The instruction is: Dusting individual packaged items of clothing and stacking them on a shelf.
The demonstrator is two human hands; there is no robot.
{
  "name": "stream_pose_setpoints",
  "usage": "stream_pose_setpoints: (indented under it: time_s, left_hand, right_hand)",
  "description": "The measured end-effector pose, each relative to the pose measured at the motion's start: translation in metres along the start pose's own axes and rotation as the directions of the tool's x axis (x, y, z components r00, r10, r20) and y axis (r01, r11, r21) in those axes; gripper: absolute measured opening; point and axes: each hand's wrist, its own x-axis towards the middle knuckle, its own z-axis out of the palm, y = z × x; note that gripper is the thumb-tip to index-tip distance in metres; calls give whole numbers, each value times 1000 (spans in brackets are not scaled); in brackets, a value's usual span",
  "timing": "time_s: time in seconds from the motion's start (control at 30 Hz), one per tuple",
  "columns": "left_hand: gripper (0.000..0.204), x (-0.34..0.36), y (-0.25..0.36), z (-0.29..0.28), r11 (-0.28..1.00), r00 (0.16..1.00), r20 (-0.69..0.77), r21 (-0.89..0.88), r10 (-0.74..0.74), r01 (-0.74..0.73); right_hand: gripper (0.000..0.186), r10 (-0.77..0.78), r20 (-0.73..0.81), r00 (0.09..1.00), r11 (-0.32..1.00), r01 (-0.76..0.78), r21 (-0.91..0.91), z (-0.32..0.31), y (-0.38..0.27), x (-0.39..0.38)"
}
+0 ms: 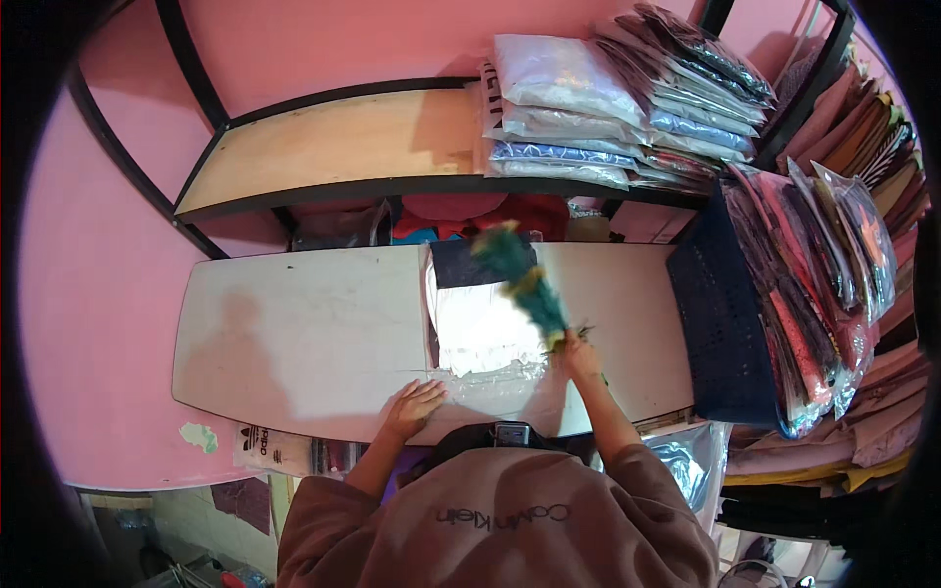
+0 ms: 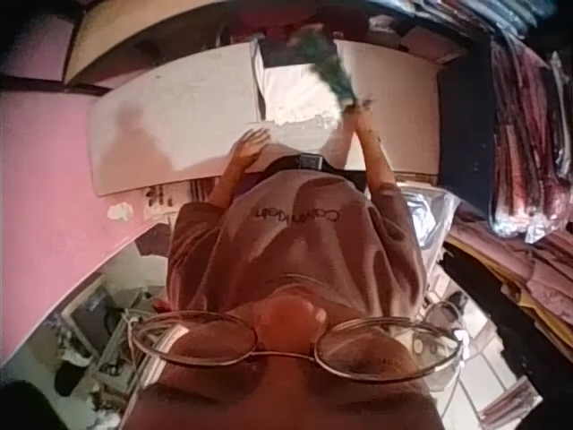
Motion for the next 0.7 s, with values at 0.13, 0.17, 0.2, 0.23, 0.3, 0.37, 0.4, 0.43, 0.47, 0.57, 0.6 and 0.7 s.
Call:
stream_pose_setpoints:
  time_s: [0.13, 0.17, 0.2, 0.23, 0.3, 0.37, 0.4, 0.43, 0.47, 0.57, 0.6, 0.7]
  left_hand:
    - [32, -7, -2, 6, 999, 999, -33, -41, -37, 35]
    - [33, -7, -2, 7, 998, 998, -30, -34, -49, 48]
    - [34, -8, -3, 9, 998, 998, -26, -27, -61, 60]
    - [34, -8, -2, 8, 998, 998, -26, -30, -64, 63]
    - [32, -8, -2, 6, 998, 999, -15, -41, -50, 49]
    - [32, -6, -2, 6, 997, 999, -16, -58, -48, 47]
    - [33, -6, -2, 6, 996, 999, -18, -74, -44, 43]
    - [33, -6, -2, 6, 996, 999, -15, -74, -46, 44]
    - [33, -7, -1, 7, 998, 999, 7, -44, -52, 52]
    - [34, -6, -2, 6, 998, 999, 29, -33, -44, 45]
    - [36, -5, -2, 5, 998, 999, 27, -50, -38, 39]
    - [33, -7, -3, 7, 999, 999, 2, 2, -38, 38]
  right_hand:
    - [19, -20, -146, 989, 993, 36, 108, -11, -27, 1]
    - [19, -27, -144, 989, 993, 42, 106, -9, -30, -3]
    - [21, -226, -8, 974, 973, 226, 54, -3, -31, -12]
    - [24, -404, 136, 905, 914, 404, 28, 1, -30, -22]
    - [25, -449, 205, 870, 875, 475, -98, 4, -24, -25]
    - [19, -177, 42, 983, 977, 181, -113, 5, -7, -16]
    - [21, -23, -18, 1000, 1000, 23, -19, 6, -1, -8]
    - [21, -23, -15, 1000, 1000, 23, -18, 2, 1, -3]
    - [21, -54, -75, 996, 997, 57, 51, -2, 2, 0]
    - [19, -133, -154, 979, 985, 147, 86, -6, -3, -13]
    - [20, -241, 65, 968, 970, 241, 21, 4, 0, -25]
    - [23, -571, 310, 760, 798, 603, -9, -1, -8, -66]
